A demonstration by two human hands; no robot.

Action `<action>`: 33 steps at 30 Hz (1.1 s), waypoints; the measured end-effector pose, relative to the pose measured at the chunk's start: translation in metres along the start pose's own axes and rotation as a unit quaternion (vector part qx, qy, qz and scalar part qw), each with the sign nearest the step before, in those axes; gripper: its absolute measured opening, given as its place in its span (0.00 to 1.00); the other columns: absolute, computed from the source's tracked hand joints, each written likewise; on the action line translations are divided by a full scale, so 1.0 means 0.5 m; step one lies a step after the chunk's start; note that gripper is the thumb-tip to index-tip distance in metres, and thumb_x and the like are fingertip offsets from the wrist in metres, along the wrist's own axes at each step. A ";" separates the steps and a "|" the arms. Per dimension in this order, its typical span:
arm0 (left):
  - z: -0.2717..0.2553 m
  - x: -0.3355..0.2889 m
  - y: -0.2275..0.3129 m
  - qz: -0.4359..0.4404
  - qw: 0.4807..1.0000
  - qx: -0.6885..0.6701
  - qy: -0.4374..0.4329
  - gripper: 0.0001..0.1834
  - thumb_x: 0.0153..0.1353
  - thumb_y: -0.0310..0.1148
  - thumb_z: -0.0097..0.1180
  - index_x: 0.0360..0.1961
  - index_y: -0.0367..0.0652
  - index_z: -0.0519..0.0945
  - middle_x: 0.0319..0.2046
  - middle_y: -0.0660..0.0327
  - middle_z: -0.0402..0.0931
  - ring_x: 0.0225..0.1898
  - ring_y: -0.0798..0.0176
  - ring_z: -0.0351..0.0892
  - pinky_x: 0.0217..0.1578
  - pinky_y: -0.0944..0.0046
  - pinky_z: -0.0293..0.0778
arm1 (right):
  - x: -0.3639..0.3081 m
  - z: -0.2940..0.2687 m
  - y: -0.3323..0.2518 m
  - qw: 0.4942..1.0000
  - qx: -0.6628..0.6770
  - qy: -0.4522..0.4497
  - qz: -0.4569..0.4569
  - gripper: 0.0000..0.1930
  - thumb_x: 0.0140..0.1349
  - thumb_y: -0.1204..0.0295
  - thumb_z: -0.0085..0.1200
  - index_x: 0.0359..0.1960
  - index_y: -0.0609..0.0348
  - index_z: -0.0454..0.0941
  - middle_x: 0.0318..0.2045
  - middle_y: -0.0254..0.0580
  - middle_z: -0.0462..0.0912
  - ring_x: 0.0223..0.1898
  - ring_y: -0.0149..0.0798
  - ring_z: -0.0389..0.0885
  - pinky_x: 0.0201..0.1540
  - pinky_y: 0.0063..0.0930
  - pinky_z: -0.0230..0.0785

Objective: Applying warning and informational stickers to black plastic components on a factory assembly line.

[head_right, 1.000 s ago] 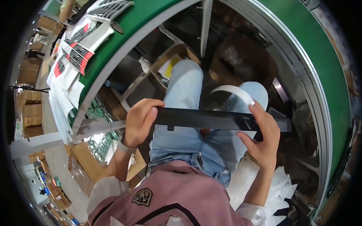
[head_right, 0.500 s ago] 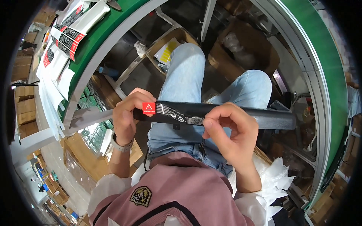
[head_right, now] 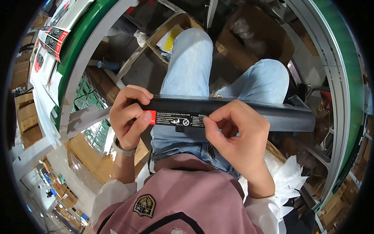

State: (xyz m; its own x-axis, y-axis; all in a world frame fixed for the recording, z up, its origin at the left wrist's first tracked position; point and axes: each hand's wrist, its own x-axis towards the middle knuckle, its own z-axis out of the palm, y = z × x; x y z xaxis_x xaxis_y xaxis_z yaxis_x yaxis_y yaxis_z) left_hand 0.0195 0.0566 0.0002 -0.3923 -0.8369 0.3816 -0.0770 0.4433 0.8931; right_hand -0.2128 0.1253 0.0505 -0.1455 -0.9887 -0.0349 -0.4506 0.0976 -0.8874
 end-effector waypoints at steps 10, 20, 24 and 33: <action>0.000 -0.003 -0.012 0.015 0.999 0.038 0.004 0.09 0.46 0.20 0.56 0.18 0.37 0.68 0.35 0.52 0.70 0.36 0.55 0.75 0.35 0.63 0.72 | 0.004 0.012 0.002 0.999 -0.033 0.011 -0.037 0.07 0.49 0.82 0.66 0.24 0.63 0.78 0.20 0.34 0.76 0.15 0.23 0.70 0.18 0.17 0.59; 0.003 -0.006 -0.024 0.048 0.996 0.074 -0.010 0.07 0.42 0.18 0.55 0.20 0.38 0.69 0.34 0.52 0.69 0.32 0.55 0.72 0.31 0.64 0.69 | -0.001 0.019 0.004 0.998 -0.046 0.018 -0.027 0.07 0.48 0.83 0.66 0.23 0.62 0.78 0.20 0.33 0.75 0.15 0.22 0.69 0.17 0.16 0.57; -0.006 -0.007 -0.023 0.043 0.995 0.092 -0.023 0.08 0.40 0.19 0.56 0.20 0.38 0.70 0.33 0.53 0.70 0.31 0.55 0.70 0.29 0.64 0.67 | -0.004 0.022 0.001 0.999 -0.048 0.018 -0.018 0.07 0.48 0.83 0.66 0.23 0.62 0.78 0.19 0.32 0.75 0.15 0.22 0.69 0.17 0.16 0.56; -0.035 -0.018 -0.025 -0.130 0.990 -0.060 -0.022 0.24 0.49 0.24 0.67 0.10 0.40 0.61 0.39 0.51 0.75 0.24 0.72 0.63 0.27 0.72 0.59 | 0.003 0.021 -0.002 0.999 -0.032 0.010 -0.004 0.07 0.48 0.83 0.66 0.23 0.62 0.78 0.20 0.32 0.75 0.16 0.22 0.69 0.18 0.16 0.58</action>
State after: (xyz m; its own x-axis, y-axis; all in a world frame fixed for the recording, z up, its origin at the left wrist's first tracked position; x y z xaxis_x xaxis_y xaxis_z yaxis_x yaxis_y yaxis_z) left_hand 0.0400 0.0529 -0.0102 -0.4129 -0.9019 0.1273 -0.0726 0.1719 0.9824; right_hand -0.2031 0.1223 0.0465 -0.1589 -0.9871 -0.0176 -0.5080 0.0970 -0.8559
